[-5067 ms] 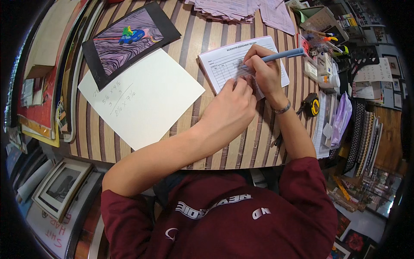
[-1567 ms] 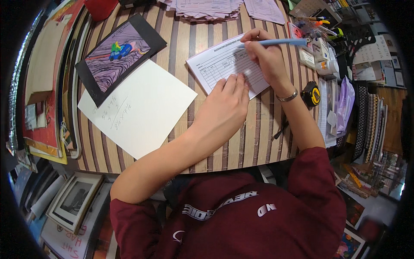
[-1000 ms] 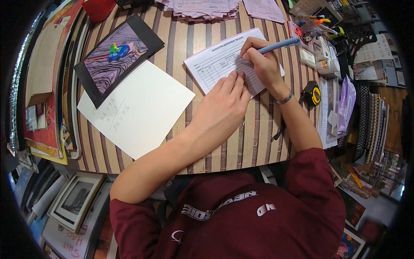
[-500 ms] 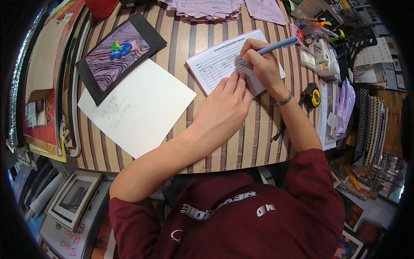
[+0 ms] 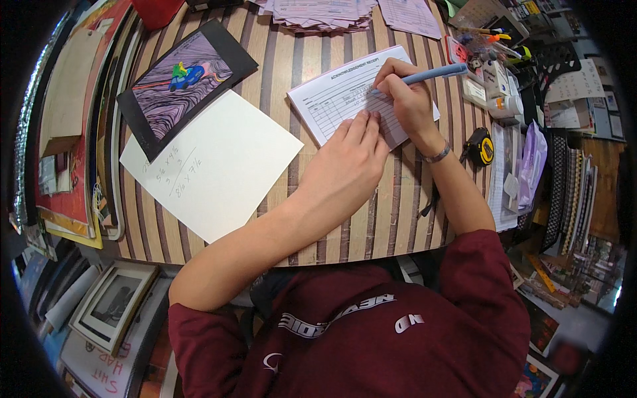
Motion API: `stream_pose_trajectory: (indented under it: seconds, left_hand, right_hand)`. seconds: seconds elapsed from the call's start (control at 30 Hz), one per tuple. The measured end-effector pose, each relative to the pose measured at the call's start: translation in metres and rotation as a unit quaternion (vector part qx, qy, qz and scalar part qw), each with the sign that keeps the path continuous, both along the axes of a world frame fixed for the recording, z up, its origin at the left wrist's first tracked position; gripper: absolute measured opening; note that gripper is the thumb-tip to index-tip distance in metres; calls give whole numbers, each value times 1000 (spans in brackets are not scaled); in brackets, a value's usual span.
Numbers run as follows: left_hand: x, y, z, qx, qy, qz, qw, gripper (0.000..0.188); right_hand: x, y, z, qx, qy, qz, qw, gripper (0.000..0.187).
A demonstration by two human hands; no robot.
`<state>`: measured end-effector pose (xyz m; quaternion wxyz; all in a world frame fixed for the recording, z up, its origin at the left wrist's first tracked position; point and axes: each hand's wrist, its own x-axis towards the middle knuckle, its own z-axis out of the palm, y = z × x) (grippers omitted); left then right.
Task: The person writes on a document using a pen, then picks up a red stamp and applies it to the paper. They then fold the document and place it into a stack of other papers on the desk.
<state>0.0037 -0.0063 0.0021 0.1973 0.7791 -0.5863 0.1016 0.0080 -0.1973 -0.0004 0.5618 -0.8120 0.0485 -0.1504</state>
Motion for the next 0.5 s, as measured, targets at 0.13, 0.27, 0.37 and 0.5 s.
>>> stream_pose_trajectory:
  seconds: [0.13, 0.27, 0.37, 0.5]
  left_hand:
    - [-1, 0, 1, 5, 6, 0, 1000, 35]
    - [-1, 1, 3, 14, 8, 0, 1000, 35]
    - [-1, 1, 3, 16, 2, 1, 1000, 35]
    - [-1, 0, 1, 9, 1, 1, 1000, 35]
  right_hand:
    - [1, -2, -2, 6, 8, 20, 1000, 16]
    - [1, -1, -1, 4, 13, 34, 999, 16]
    - [2, -3, -3, 7, 17, 45, 999, 13]
    - [0, -4, -1, 0, 28, 45, 999, 12]
